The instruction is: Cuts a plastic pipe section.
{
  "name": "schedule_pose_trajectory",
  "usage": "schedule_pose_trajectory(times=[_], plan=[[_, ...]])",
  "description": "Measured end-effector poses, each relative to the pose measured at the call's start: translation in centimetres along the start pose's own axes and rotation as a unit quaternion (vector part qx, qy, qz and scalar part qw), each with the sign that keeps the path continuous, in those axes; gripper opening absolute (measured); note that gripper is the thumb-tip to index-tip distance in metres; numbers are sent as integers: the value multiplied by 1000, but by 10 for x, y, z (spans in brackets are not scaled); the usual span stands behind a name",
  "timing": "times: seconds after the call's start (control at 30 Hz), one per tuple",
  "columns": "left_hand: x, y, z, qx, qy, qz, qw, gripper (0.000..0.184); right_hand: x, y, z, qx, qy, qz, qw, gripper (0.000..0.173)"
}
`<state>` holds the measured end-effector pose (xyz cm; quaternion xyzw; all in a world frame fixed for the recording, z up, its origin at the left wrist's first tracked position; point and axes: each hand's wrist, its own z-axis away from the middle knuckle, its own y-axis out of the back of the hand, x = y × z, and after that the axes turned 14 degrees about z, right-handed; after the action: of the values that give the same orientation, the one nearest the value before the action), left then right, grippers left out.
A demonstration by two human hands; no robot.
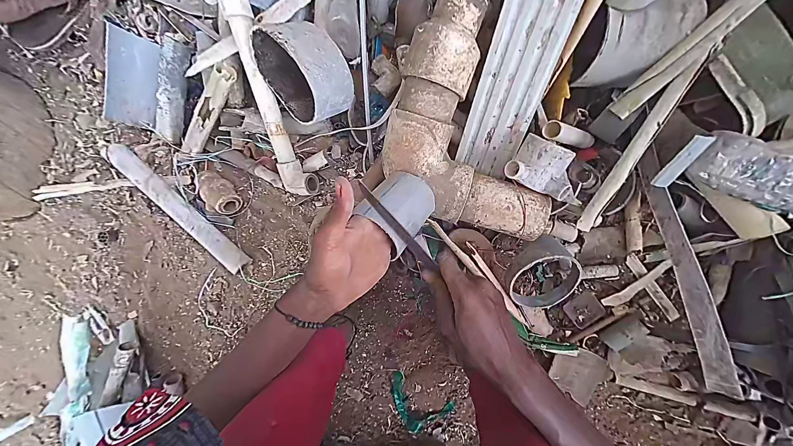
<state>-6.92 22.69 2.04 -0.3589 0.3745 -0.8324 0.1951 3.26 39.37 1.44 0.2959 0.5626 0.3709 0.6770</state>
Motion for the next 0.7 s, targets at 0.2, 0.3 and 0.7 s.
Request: schedule_pose_trajectory(times=[0.2, 0.3, 0.7], plan=[[6, -1, 3, 11, 26, 46, 999, 95, 2, 1, 2, -25, -3, -29, 999, 36], [5, -2, 1, 23, 23, 66, 997, 101, 9, -1, -4, -46, -36, -44, 997, 37], [10, -3, 0, 64, 14, 130, 989, 104, 9, -13, 1, 16, 32, -184, 982, 56]])
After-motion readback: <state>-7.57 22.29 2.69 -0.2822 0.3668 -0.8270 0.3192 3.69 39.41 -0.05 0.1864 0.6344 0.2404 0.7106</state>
